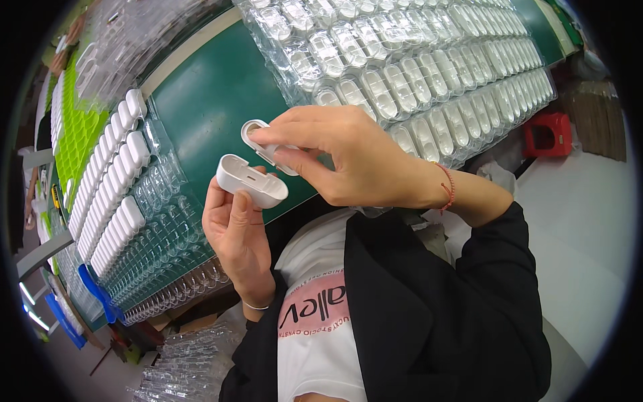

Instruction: The person assembles white wireless earbuds by placing them into charging cases. They repeatedly pick up a case, insert an earbud, close the case, and place it into a clear plastic tray. The process is repeated for multiple units on a green workbench.

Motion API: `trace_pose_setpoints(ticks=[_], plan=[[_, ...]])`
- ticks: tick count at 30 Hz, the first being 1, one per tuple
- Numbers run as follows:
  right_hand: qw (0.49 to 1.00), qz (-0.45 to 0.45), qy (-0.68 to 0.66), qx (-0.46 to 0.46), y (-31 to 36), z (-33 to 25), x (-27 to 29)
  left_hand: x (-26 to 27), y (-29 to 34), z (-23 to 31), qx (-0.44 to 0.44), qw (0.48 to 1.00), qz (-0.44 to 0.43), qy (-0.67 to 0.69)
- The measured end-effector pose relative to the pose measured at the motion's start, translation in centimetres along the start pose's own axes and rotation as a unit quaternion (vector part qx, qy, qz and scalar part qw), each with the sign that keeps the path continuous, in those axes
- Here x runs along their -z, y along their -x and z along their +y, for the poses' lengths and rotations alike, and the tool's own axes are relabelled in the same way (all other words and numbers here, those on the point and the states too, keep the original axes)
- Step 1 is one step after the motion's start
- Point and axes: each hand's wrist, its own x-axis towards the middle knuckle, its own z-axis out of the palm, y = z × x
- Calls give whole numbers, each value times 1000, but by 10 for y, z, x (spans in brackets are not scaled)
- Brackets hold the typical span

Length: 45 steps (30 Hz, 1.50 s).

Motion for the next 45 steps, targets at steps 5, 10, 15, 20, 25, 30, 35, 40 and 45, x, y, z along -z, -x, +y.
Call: trace_pose_setpoints(ticks=[5, 10, 15, 20, 25, 30, 35, 40, 45], plan=[[994, 24, 92, 55, 3, -1, -5, 2, -3, -3, 27, 999, -13, 31], [987, 10, 145, 62, 7, -3, -5, -1, -5, -3, 22, 999, -19, 30], [974, 3, 202, 99, 9, -4, -7, -7, -4, -3, 8, 1000, -8, 18], [972, 6, 207, 107, 10, -5, -9, -2, -6, -13, -37, 998, -11, 47], [985, 11, 141, 98, 12, -7, -8, 3, -4, -11, -15, 993, -45, 107], [987, 34, 105, 117, 1, -3, -7, 2, -7, -13, -17, 991, -44, 125], [987, 13, 79, 136, -10, -17, 8, -2, -2, -6, -19, 992, 27, 120], [990, -45, 32, 129, -25, -15, -9, 1, -4, 1, -72, 988, 44, 130], [990, -108, -15, 90, -74, -13, -10, -4, -3, 16, -121, 983, 130, 42]])
